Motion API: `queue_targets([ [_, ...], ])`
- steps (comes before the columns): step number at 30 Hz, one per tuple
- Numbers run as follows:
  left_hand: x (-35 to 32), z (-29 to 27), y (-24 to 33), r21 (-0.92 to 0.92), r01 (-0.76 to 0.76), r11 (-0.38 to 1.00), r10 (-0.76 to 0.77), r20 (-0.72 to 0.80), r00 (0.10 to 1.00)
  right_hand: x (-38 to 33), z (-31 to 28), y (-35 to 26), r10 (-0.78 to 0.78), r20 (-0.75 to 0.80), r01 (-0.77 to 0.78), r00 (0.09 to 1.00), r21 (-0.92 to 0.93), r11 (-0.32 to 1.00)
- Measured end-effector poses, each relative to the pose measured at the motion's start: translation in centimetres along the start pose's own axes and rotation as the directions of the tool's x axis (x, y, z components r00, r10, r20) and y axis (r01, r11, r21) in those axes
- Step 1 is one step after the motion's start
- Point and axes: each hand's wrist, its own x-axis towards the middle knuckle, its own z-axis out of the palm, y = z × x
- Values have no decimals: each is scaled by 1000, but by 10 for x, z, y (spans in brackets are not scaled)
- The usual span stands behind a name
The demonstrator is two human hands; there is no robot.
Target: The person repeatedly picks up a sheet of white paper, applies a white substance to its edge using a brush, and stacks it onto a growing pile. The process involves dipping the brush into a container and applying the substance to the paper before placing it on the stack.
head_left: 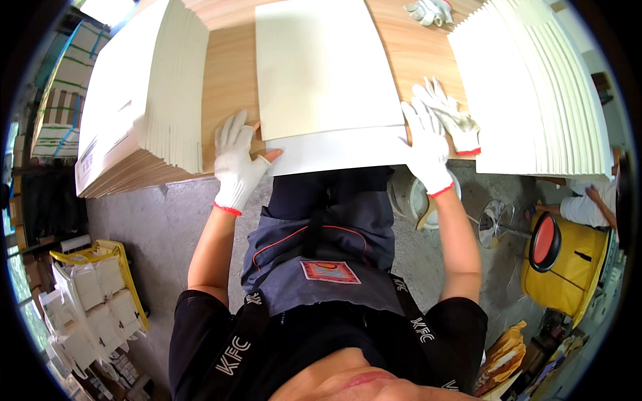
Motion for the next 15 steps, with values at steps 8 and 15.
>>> queue_targets([
  [8, -2, 2, -5, -30, -44, 999, 43, -22, 999, -6, -5, -2, -26, -23, 29, 999, 132, 991],
  [15, 2, -4, -4, 6, -60, 998, 60, 27, 998, -6, -7, -5, -36, -50, 41, 998, 102, 994],
])
